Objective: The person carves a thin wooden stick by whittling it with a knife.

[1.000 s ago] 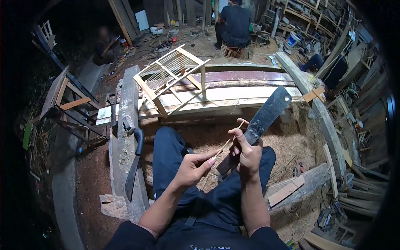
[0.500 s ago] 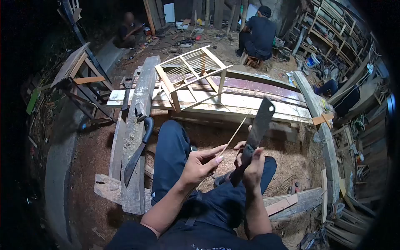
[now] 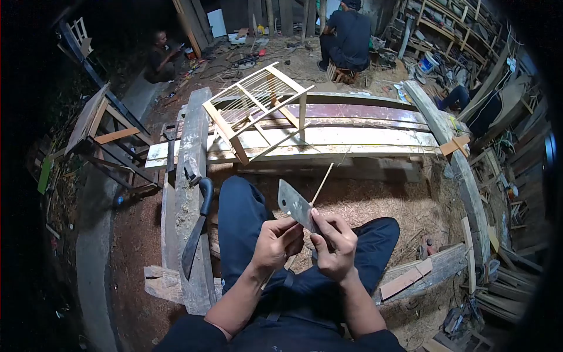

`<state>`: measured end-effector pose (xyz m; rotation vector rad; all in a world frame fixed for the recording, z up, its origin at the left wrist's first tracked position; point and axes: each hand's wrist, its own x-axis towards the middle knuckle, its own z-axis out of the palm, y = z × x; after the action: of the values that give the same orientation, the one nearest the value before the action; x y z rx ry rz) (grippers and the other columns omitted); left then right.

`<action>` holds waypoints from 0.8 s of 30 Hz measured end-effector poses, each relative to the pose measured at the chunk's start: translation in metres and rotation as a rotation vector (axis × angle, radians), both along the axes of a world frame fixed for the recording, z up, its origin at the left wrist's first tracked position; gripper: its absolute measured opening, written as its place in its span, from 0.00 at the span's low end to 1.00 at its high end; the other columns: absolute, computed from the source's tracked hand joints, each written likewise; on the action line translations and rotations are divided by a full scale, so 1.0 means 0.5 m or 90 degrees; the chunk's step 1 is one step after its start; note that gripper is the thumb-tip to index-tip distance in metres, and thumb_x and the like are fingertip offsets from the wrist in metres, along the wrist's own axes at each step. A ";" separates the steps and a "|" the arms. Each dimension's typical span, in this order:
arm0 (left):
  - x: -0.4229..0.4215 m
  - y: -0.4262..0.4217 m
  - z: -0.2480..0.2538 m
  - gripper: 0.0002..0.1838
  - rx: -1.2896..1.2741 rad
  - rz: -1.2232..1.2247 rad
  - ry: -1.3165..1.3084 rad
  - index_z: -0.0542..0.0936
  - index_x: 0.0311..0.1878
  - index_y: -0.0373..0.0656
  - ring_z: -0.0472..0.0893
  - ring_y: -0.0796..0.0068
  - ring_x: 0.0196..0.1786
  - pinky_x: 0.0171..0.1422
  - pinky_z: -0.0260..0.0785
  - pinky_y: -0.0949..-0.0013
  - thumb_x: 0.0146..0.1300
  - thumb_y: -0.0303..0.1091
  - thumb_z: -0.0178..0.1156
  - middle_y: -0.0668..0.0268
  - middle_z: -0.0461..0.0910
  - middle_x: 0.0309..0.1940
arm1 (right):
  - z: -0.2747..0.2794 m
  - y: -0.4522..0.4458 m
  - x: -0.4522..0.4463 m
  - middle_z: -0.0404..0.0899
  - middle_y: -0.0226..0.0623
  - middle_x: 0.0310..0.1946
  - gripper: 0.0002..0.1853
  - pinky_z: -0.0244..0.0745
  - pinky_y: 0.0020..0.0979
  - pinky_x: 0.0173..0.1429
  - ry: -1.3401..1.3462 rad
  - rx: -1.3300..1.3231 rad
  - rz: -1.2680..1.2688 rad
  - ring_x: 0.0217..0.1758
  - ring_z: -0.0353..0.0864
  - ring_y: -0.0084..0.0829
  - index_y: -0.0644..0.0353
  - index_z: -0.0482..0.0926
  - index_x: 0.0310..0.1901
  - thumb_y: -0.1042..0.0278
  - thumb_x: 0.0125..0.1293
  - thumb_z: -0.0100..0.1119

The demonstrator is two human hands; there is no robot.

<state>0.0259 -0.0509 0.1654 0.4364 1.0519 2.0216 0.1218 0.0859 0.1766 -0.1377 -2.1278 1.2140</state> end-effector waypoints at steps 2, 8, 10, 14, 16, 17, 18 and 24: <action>-0.006 0.003 -0.010 0.08 -0.008 0.014 -0.040 0.81 0.45 0.31 0.62 0.87 0.20 0.26 0.54 0.77 0.76 0.25 0.54 0.74 0.69 0.21 | 0.000 0.009 -0.011 0.80 0.45 0.36 0.26 0.78 0.32 0.40 -0.009 0.012 -0.002 0.33 0.81 0.37 0.60 0.83 0.61 0.76 0.58 0.68; -0.017 0.014 0.001 0.09 -0.043 0.058 -0.135 0.80 0.50 0.32 0.63 0.86 0.21 0.27 0.55 0.77 0.69 0.18 0.55 0.73 0.71 0.24 | -0.026 0.015 -0.021 0.82 0.47 0.37 0.27 0.79 0.35 0.36 -0.007 0.072 -0.009 0.32 0.83 0.39 0.58 0.83 0.61 0.74 0.56 0.71; -0.031 0.014 -0.039 0.11 0.045 0.014 -0.076 0.80 0.51 0.33 0.63 0.87 0.22 0.28 0.56 0.77 0.69 0.17 0.54 0.72 0.71 0.24 | -0.031 0.022 -0.034 0.81 0.46 0.35 0.27 0.79 0.34 0.35 -0.067 0.072 -0.047 0.30 0.82 0.38 0.56 0.84 0.61 0.73 0.56 0.72; -0.030 0.004 -0.020 0.09 -0.009 0.088 -0.138 0.80 0.47 0.31 0.63 0.85 0.22 0.29 0.57 0.76 0.70 0.16 0.51 0.72 0.69 0.22 | -0.038 0.011 -0.045 0.80 0.45 0.35 0.28 0.79 0.33 0.35 -0.042 0.098 0.002 0.31 0.83 0.38 0.53 0.83 0.62 0.72 0.56 0.72; -0.035 -0.001 -0.018 0.07 -0.050 0.120 -0.166 0.79 0.44 0.31 0.64 0.84 0.22 0.30 0.57 0.76 0.69 0.16 0.52 0.72 0.69 0.22 | -0.034 0.014 -0.047 0.80 0.44 0.34 0.28 0.79 0.33 0.35 -0.061 0.084 0.020 0.31 0.83 0.38 0.52 0.83 0.62 0.72 0.56 0.72; -0.044 -0.008 -0.056 0.12 0.001 0.063 -0.109 0.77 0.54 0.31 0.65 0.84 0.23 0.29 0.57 0.76 0.69 0.18 0.53 0.72 0.70 0.24 | -0.032 0.021 -0.055 0.80 0.44 0.34 0.28 0.79 0.33 0.35 -0.077 0.089 -0.004 0.30 0.83 0.37 0.52 0.83 0.62 0.71 0.56 0.72; -0.050 -0.009 -0.066 0.21 0.051 0.006 -0.051 0.74 0.65 0.31 0.66 0.84 0.23 0.28 0.56 0.76 0.69 0.20 0.53 0.72 0.72 0.27 | -0.031 0.026 -0.061 0.80 0.43 0.34 0.29 0.79 0.34 0.34 -0.094 0.094 -0.029 0.30 0.83 0.37 0.51 0.83 0.62 0.71 0.55 0.72; -0.055 -0.011 -0.028 0.05 0.041 0.008 -0.082 0.79 0.43 0.32 0.66 0.86 0.23 0.31 0.58 0.76 0.69 0.17 0.54 0.71 0.72 0.24 | -0.044 0.026 -0.059 0.79 0.41 0.33 0.29 0.79 0.34 0.33 -0.073 0.142 -0.023 0.29 0.83 0.37 0.49 0.83 0.62 0.69 0.54 0.73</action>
<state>-0.0016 -0.0565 0.1513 0.3288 0.9147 2.0705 0.0921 0.0987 0.1548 -0.1487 -2.3334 0.9597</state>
